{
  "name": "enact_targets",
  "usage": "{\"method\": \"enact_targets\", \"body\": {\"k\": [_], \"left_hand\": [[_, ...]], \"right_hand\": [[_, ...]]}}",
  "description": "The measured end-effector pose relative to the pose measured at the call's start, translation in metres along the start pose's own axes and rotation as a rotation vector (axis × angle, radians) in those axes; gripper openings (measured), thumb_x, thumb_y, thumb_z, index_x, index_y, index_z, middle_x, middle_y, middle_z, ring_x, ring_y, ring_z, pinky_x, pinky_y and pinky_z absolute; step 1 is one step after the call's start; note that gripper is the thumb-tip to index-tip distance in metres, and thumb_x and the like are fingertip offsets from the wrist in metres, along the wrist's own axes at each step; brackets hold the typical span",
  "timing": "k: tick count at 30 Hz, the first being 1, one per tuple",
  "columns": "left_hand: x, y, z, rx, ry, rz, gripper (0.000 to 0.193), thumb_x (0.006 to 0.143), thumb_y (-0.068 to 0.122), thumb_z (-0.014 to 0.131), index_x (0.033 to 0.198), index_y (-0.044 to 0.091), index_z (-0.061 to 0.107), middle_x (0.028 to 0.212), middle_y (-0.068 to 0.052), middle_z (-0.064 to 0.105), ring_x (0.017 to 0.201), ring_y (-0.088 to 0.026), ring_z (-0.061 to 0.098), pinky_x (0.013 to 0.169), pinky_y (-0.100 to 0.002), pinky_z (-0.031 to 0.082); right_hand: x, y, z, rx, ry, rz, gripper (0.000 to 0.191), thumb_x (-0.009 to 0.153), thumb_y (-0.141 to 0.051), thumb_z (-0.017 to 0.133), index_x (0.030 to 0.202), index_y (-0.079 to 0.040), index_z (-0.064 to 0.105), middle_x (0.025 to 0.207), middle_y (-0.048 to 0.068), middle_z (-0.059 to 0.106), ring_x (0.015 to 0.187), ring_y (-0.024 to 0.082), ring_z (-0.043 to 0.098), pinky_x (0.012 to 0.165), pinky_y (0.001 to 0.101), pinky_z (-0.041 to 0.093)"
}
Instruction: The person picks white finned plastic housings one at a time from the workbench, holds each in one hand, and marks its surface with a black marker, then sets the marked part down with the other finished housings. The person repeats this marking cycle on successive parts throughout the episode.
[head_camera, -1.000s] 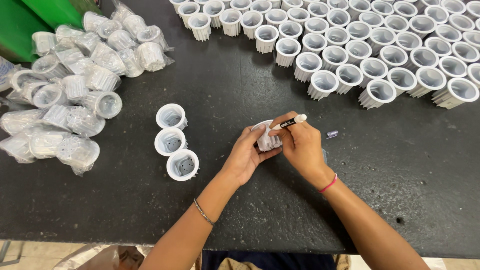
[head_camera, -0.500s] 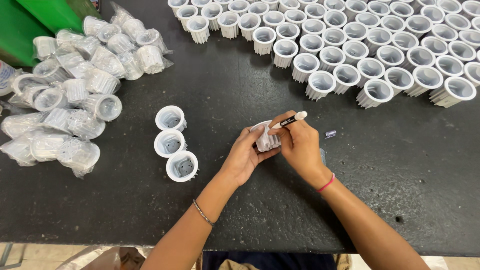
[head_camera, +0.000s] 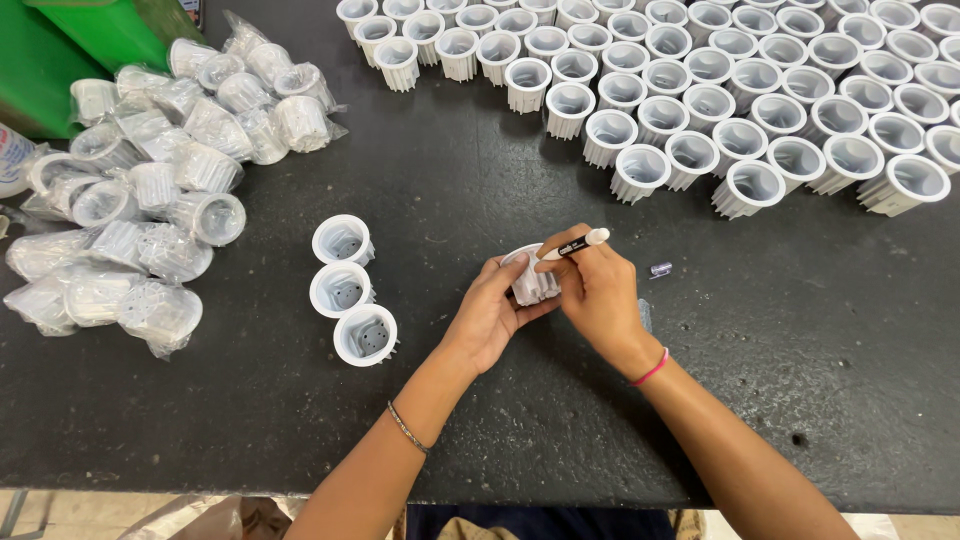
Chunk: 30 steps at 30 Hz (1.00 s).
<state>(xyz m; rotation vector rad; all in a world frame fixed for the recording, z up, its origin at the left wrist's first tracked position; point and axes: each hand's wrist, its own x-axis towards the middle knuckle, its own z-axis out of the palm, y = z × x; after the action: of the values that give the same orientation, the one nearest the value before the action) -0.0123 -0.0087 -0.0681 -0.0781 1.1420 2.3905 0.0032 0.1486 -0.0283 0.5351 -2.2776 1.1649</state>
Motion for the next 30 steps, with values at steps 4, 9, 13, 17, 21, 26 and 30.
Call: {"method": "enact_targets", "body": {"k": [4, 9, 13, 17, 21, 26, 30], "left_hand": [[-0.0007, 0.0009, 0.0012, 0.011, 0.004, 0.0, 0.039, 0.103, 0.034, 0.052, 0.125, 0.004, 0.046, 0.124, -0.012, 0.061, 0.115, -0.021, 0.065, 0.103, -0.044, 0.058], [-0.0004, 0.0007, 0.0014, 0.029, 0.015, -0.001, 0.038, 0.104, 0.035, 0.051, 0.125, 0.004, 0.046, 0.122, -0.012, 0.06, 0.115, -0.022, 0.065, 0.103, -0.043, 0.058], [0.0008, -0.0003, 0.0016, 0.021, 0.01, 0.007, 0.038, 0.104, 0.034, 0.052, 0.126, 0.004, 0.046, 0.124, -0.012, 0.06, 0.115, -0.021, 0.064, 0.103, -0.044, 0.058], [0.0005, -0.0013, 0.0022, 0.005, 0.005, 0.004, 0.039, 0.103, 0.034, 0.053, 0.126, 0.004, 0.046, 0.125, -0.013, 0.06, 0.115, -0.021, 0.064, 0.103, -0.044, 0.058], [0.0, -0.0012, 0.0003, 0.0, -0.007, 0.011, 0.04, 0.103, 0.034, 0.053, 0.127, 0.003, 0.046, 0.125, -0.013, 0.06, 0.115, -0.022, 0.064, 0.103, -0.044, 0.058], [0.0, -0.0001, 0.0017, 0.015, 0.011, 0.006, 0.04, 0.103, 0.034, 0.053, 0.128, 0.003, 0.046, 0.125, -0.013, 0.06, 0.115, -0.022, 0.064, 0.103, -0.044, 0.057], [-0.0006, 0.0014, 0.0043, 0.007, 0.013, -0.006, 0.04, 0.102, 0.034, 0.053, 0.127, 0.004, 0.046, 0.124, -0.012, 0.061, 0.115, -0.021, 0.065, 0.103, -0.044, 0.058]], "right_hand": [[0.0002, -0.0013, -0.0004, 0.005, 0.001, -0.019, 0.019, 0.085, 0.014, 0.063, 0.094, -0.003, 0.068, 0.102, 0.005, 0.07, 0.084, 0.027, 0.071, 0.071, 0.0352, 0.057], [0.0, -0.0023, -0.0008, -0.054, -0.016, -0.043, 0.019, 0.084, 0.014, 0.063, 0.092, -0.002, 0.068, 0.101, 0.005, 0.07, 0.082, 0.027, 0.071, 0.07, 0.0362, 0.056], [-0.0007, -0.0014, -0.0001, -0.065, -0.014, -0.028, 0.016, 0.086, 0.013, 0.064, 0.092, -0.001, 0.067, 0.1, 0.005, 0.071, 0.081, 0.027, 0.071, 0.069, 0.0364, 0.056], [-0.0003, 0.0009, -0.001, 0.008, 0.016, 0.009, 0.019, 0.085, 0.014, 0.061, 0.093, -0.002, 0.068, 0.101, 0.006, 0.07, 0.084, 0.027, 0.072, 0.071, 0.0354, 0.057], [-0.001, -0.0004, -0.0002, -0.013, 0.017, -0.02, 0.019, 0.085, 0.013, 0.062, 0.093, -0.003, 0.068, 0.101, 0.006, 0.071, 0.085, 0.027, 0.072, 0.072, 0.0358, 0.057], [-0.0006, -0.0022, -0.001, -0.018, -0.015, -0.009, 0.017, 0.085, 0.012, 0.063, 0.094, -0.001, 0.068, 0.1, 0.006, 0.07, 0.085, 0.027, 0.072, 0.071, 0.0355, 0.057], [0.0005, -0.0006, -0.0025, 0.018, 0.015, 0.019, 0.017, 0.087, 0.013, 0.063, 0.093, -0.002, 0.068, 0.101, 0.006, 0.07, 0.084, 0.027, 0.072, 0.071, 0.0352, 0.057]]}}
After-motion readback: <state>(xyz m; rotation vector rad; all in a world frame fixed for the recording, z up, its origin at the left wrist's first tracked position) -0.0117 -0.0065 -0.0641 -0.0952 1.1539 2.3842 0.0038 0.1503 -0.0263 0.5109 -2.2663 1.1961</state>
